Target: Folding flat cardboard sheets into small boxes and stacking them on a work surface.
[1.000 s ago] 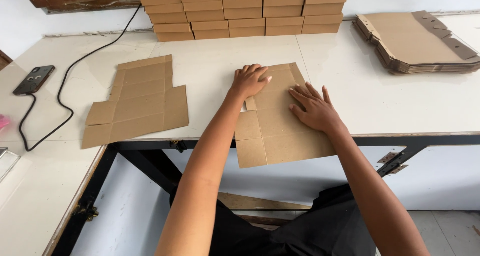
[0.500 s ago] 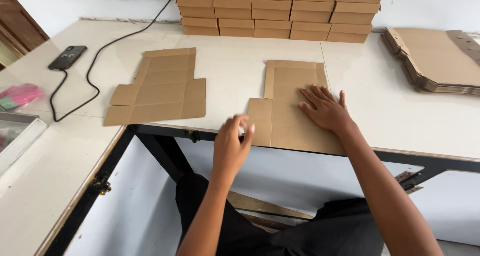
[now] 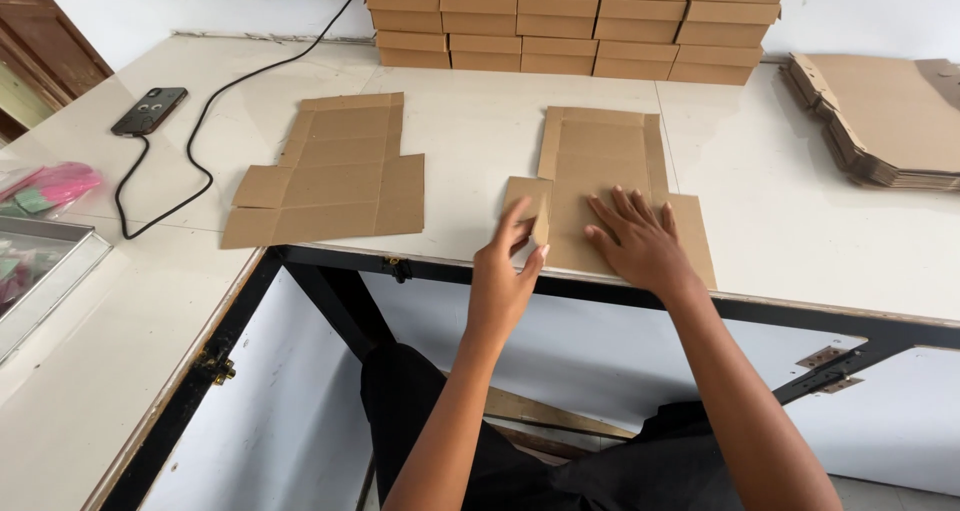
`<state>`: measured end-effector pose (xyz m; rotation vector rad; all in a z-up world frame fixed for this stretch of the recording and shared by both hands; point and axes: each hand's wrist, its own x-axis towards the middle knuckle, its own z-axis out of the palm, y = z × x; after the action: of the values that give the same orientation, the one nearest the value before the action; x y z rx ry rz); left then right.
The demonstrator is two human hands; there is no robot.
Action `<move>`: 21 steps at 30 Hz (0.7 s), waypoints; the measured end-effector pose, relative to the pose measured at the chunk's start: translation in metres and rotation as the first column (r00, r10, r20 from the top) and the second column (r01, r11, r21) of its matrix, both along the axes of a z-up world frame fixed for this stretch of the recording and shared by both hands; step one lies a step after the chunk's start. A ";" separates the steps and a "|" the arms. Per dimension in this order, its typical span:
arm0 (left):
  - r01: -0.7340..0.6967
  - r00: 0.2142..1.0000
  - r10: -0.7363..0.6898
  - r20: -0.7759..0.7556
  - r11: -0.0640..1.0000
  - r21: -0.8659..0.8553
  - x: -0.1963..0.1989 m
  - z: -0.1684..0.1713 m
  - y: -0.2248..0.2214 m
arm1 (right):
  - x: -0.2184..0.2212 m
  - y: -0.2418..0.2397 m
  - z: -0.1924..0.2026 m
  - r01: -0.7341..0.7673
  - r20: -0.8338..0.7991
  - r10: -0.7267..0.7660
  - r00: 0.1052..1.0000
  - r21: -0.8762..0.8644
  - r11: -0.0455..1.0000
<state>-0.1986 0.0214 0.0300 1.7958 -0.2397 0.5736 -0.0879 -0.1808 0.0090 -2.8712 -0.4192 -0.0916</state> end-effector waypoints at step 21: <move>-0.199 0.979 0.156 0.128 0.636 0.746 0.138 -0.054 0.032 | -0.033 0.003 0.052 -0.357 -0.045 0.380 0.924 0.260 0.897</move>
<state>-0.0603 0.0537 -0.0244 2.6569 -0.3800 0.7246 -0.1213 -0.1777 0.0611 -2.4896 -0.8599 0.0557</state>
